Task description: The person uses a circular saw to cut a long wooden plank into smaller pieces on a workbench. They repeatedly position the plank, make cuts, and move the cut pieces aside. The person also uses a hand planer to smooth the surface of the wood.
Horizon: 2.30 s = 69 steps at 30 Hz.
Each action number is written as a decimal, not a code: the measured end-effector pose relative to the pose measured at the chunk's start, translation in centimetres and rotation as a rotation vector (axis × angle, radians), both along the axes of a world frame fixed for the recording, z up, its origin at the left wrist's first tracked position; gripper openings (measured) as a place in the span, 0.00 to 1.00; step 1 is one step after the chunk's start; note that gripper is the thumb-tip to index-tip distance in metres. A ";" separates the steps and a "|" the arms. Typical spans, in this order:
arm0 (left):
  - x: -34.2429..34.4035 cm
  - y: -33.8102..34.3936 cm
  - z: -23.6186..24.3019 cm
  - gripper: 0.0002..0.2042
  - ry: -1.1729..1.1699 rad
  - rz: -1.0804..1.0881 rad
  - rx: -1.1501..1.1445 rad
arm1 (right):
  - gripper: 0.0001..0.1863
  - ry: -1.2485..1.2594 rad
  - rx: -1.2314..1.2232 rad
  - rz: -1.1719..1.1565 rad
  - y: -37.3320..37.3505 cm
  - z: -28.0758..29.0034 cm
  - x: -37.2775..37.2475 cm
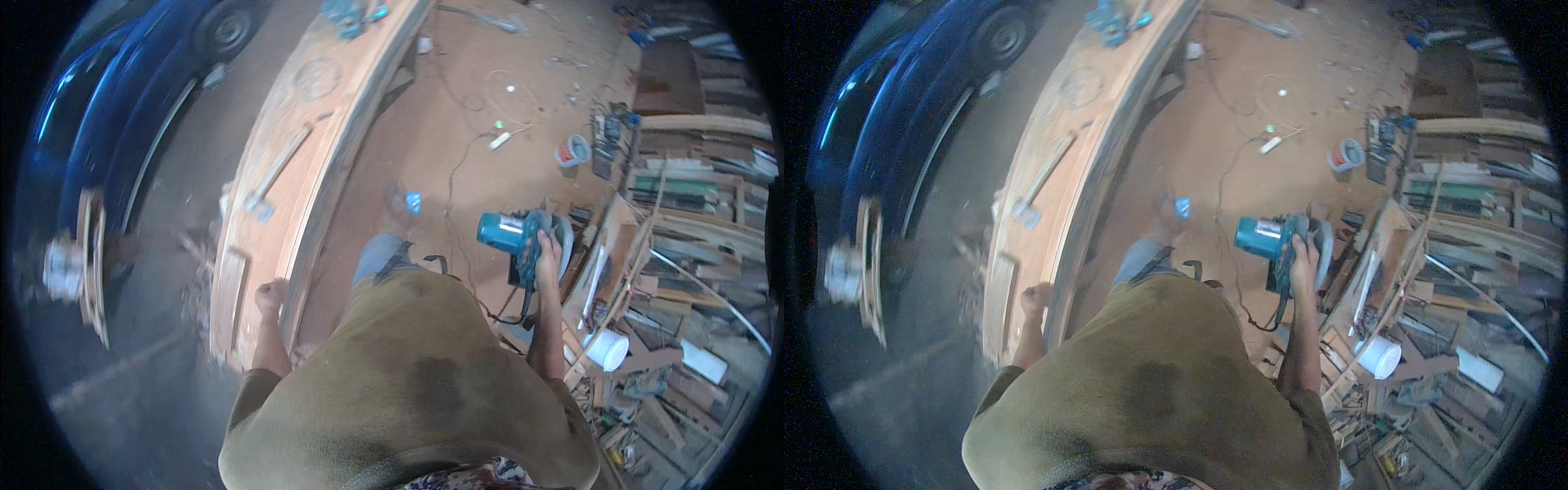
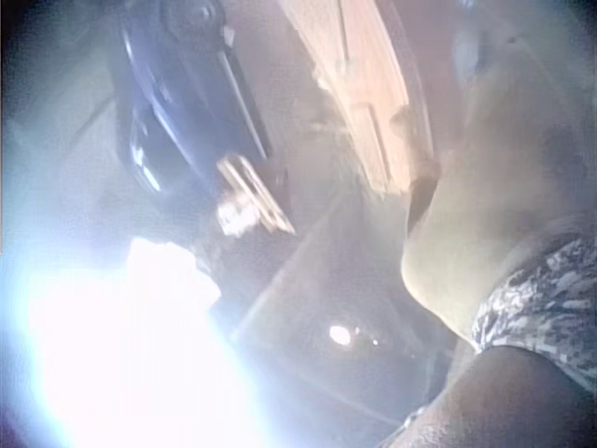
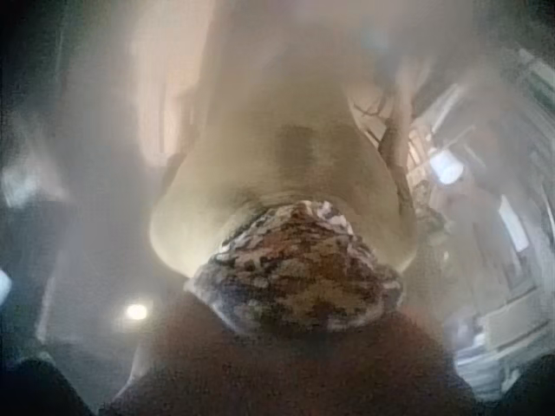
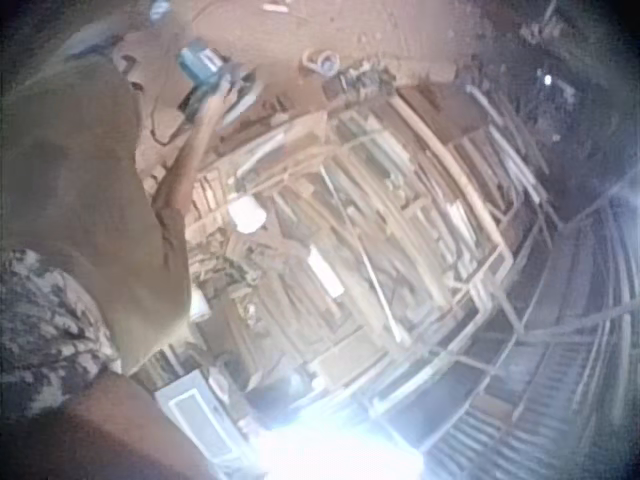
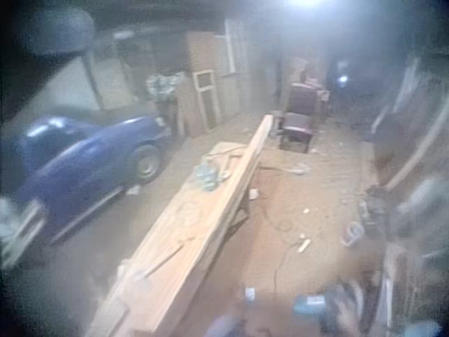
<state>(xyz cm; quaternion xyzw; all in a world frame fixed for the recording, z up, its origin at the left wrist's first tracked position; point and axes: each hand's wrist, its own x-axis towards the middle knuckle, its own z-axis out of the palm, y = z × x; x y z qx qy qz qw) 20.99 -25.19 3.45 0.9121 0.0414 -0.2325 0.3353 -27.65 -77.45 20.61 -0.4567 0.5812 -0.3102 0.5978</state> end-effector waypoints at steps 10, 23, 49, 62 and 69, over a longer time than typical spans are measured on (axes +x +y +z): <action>27.8 -46.6 12.7 0.25 -0.357 -0.379 -0.186 | 0.17 -0.041 0.221 -0.458 -13.5 0.2 -1.6; 29.6 -90.6 11.7 0.20 -0.324 -0.563 -0.371 | 0.18 -0.167 0.063 -0.609 -42.7 -4.8 3.8; 30.9 -146.0 12.2 0.28 -0.718 -0.642 -0.066 | 0.13 -0.375 0.255 -0.527 -113.6 -0.6 22.0; 34.9 -151.2 10.6 0.17 -0.763 -0.210 0.087 | 0.29 0.319 -0.275 0.462 -155.6 -0.3 44.5; 30.5 -158.2 11.3 0.18 -0.652 0.207 0.289 | 0.26 0.441 -0.469 1.384 -176.0 -2.3 63.9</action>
